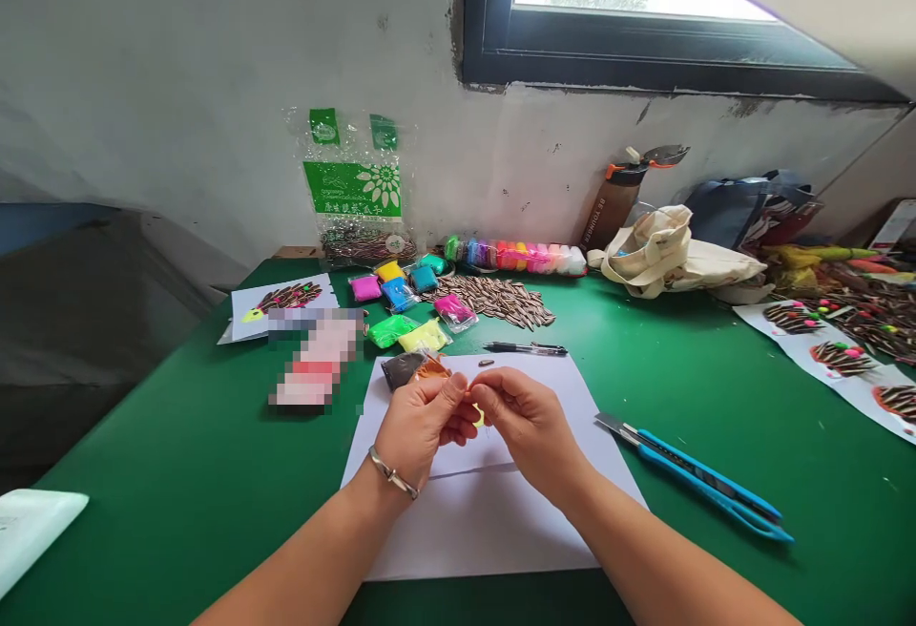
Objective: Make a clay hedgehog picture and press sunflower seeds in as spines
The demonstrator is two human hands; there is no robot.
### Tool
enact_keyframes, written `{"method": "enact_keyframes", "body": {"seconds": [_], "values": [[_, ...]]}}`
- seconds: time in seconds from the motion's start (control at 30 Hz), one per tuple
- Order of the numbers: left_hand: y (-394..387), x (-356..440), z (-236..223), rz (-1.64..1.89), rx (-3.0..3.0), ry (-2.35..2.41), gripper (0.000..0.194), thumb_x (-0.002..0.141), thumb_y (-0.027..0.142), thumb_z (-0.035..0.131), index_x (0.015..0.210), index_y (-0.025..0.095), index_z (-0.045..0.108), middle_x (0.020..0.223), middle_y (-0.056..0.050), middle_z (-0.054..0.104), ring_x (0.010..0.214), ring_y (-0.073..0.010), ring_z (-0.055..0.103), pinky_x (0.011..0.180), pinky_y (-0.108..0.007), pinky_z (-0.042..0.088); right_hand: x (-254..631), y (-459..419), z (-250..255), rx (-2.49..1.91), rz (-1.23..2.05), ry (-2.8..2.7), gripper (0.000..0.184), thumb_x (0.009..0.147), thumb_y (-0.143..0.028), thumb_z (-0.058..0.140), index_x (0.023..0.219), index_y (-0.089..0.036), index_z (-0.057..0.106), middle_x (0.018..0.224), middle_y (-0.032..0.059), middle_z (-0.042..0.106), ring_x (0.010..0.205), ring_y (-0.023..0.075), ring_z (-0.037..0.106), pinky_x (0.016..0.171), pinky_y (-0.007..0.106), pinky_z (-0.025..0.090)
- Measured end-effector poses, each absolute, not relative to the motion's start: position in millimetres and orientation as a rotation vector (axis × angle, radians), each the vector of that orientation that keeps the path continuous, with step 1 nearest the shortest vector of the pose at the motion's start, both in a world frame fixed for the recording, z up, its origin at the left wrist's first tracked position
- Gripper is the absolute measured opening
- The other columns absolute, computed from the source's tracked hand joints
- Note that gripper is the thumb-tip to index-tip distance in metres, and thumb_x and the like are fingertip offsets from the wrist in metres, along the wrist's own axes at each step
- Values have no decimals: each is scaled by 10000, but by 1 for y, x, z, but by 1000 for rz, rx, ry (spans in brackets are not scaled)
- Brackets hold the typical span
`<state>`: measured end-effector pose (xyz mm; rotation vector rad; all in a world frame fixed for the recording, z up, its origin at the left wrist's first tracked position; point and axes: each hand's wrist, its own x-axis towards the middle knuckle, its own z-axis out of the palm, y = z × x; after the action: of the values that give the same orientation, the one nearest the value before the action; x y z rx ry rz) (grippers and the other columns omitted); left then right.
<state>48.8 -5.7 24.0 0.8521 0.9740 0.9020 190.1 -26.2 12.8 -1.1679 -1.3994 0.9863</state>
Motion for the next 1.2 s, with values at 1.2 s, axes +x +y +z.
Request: {"method": "enact_keyframes", "body": {"seconds": [1.2], "values": [[-3,39,32,726,875,970,404,580,479,844,716,121,715,640,-34,644,556,-116,597,547,-221,446,198,-28,25,-1163,756,-1652,129,835,-152,545,884,-216,646,773,10,619,672,126,548,593,250,447]]}}
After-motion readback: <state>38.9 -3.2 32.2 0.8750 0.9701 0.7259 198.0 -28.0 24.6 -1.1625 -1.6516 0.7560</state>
